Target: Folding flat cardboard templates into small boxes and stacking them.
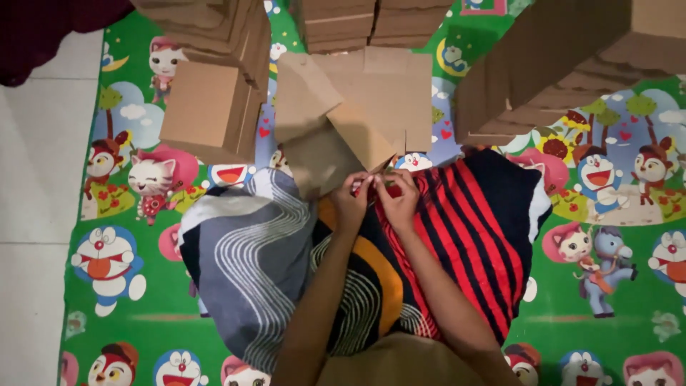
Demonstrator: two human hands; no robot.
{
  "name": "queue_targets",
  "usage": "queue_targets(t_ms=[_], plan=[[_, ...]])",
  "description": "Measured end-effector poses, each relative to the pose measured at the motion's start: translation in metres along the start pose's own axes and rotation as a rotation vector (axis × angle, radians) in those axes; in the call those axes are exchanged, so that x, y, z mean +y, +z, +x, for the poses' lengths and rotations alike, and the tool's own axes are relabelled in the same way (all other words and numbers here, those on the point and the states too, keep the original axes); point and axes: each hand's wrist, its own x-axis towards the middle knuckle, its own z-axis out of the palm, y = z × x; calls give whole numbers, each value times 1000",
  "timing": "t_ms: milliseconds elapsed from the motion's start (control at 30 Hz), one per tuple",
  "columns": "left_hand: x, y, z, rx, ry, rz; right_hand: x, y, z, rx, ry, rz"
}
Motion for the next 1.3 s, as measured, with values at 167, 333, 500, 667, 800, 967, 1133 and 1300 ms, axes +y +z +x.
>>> queue_targets(t_ms=[167, 333, 500, 667, 800, 967, 1133, 1300], plan=[[-15, 5, -4, 0, -100, -94, 13, -3, -2, 23, 27, 4], [-5, -4, 6, -2, 41, -12, 6, 0, 1, 9, 4, -26], [-2, -9, 8, -85, 237, -5, 4, 0, 0, -26, -38, -29], [-2, -7, 5, -109, 232, 41, 3, -1, 2, -55, -25, -5], [5, -7, 6, -130, 113, -83, 9, -2, -5, -118, 145, 127], [5, -9, 5, -192, -144, -272, 2, -10, -3, -186, 163, 131], [-79, 17, 2, -148, -577, -635, 8, -9, -1, -205, 93, 114], [-119, 28, 5, -401, -504, -705, 0, -9, -3, -162, 67, 63]])
